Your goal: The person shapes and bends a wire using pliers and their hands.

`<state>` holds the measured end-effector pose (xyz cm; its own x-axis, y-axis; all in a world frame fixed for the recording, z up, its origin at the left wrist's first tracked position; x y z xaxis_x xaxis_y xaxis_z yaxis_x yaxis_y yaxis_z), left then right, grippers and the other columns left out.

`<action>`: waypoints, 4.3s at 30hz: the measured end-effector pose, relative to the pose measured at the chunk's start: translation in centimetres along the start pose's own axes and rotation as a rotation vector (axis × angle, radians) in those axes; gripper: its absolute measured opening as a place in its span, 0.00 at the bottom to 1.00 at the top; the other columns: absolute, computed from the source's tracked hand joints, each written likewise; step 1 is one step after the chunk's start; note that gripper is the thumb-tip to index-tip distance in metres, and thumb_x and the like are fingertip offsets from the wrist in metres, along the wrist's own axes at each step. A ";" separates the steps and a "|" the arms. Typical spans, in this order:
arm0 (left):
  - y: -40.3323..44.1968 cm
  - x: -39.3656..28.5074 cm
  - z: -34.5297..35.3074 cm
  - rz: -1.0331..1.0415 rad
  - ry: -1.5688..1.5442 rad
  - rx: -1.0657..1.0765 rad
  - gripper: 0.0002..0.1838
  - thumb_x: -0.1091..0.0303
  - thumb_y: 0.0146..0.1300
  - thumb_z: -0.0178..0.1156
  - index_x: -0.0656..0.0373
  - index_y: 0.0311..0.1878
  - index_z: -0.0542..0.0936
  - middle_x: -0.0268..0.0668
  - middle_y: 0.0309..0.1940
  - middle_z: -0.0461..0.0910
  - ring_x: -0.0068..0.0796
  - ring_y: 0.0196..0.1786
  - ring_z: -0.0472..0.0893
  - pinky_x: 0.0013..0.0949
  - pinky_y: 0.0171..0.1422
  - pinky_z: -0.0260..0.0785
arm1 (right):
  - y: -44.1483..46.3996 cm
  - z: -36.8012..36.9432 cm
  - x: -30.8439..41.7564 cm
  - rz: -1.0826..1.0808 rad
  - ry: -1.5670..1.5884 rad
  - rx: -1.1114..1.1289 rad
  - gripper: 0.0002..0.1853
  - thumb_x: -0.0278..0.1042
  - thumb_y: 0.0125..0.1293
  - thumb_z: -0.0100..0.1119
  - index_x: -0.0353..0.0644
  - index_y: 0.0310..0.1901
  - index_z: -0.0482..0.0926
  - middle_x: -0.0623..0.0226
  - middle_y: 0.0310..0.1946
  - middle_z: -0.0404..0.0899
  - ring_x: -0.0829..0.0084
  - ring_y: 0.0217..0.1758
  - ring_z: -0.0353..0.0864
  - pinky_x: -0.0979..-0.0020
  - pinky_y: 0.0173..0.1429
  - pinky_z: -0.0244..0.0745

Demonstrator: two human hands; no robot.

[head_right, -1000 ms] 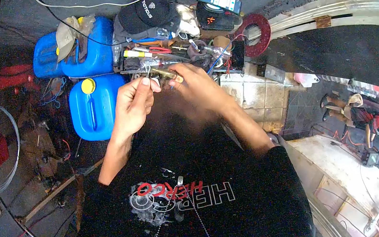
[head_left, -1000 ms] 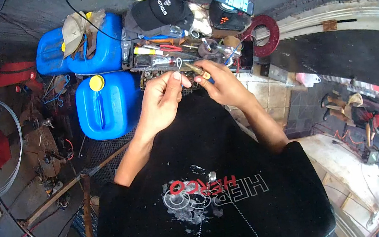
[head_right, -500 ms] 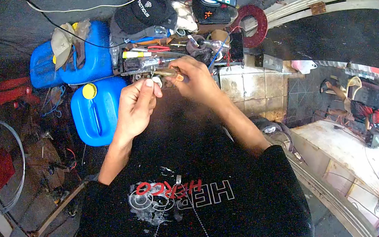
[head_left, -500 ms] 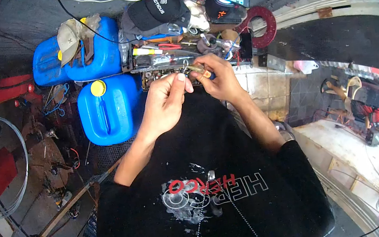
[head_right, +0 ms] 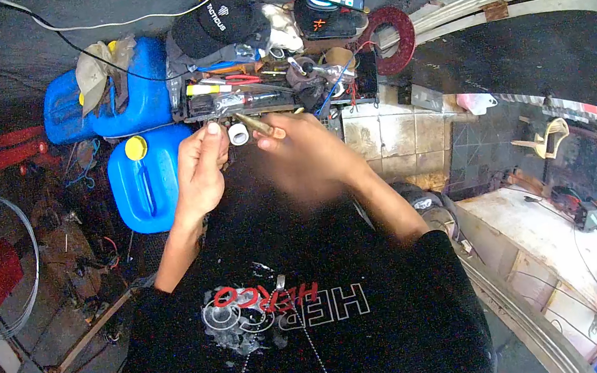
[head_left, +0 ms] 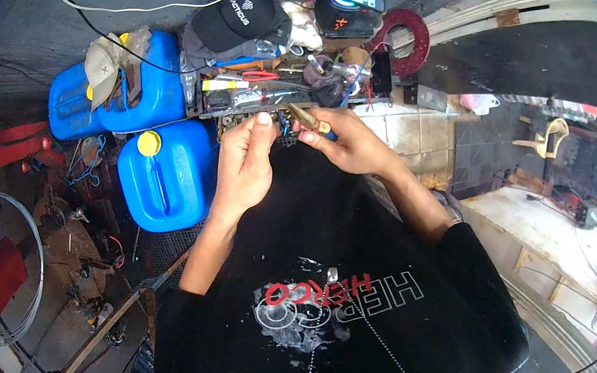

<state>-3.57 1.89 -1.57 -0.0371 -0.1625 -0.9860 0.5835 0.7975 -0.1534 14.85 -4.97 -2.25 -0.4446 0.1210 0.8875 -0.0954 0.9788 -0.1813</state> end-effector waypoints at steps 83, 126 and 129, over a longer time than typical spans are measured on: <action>0.2 -4.7 5.4 0.351 0.566 -0.138 0.08 0.72 0.73 0.58 0.64 0.41 0.84 0.40 0.32 0.78 0.37 0.35 0.79 0.36 0.41 0.70 | -3.2 -4.8 -1.3 -0.208 0.023 0.138 0.07 0.29 0.71 0.63 0.36 0.45 0.80 0.59 0.40 0.75 0.59 0.47 0.76 0.62 0.53 0.72; -0.3 -5.2 5.5 0.287 0.531 -0.127 0.12 0.69 0.75 0.56 0.64 0.35 0.81 0.41 0.29 0.76 0.36 0.29 0.76 0.36 0.35 0.68 | -0.6 -3.4 -1.3 -0.360 -0.126 -0.211 0.13 0.26 0.68 0.64 0.33 0.51 0.76 0.54 0.52 0.76 0.54 0.53 0.79 0.59 0.56 0.75; -0.1 -4.9 5.1 0.302 0.543 -0.107 0.13 0.69 0.76 0.54 0.64 0.34 0.80 0.41 0.28 0.75 0.36 0.28 0.75 0.36 0.35 0.66 | -0.3 -3.4 -1.6 -0.344 -0.041 -0.082 0.13 0.28 0.70 0.63 0.33 0.52 0.75 0.53 0.52 0.78 0.55 0.52 0.80 0.59 0.56 0.75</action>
<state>0.69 -0.30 3.60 -0.3063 0.3746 -0.8751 0.5493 0.8204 0.1590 18.67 -4.87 -2.20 -0.4343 -0.2228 0.8728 -0.1748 0.9714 0.1610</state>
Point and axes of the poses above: each hand's wrist, its own y-axis towards the middle knuckle, its own z-axis out of the palm, x = y × z, the point moved 3 cm from there along y, towards the middle knuckle
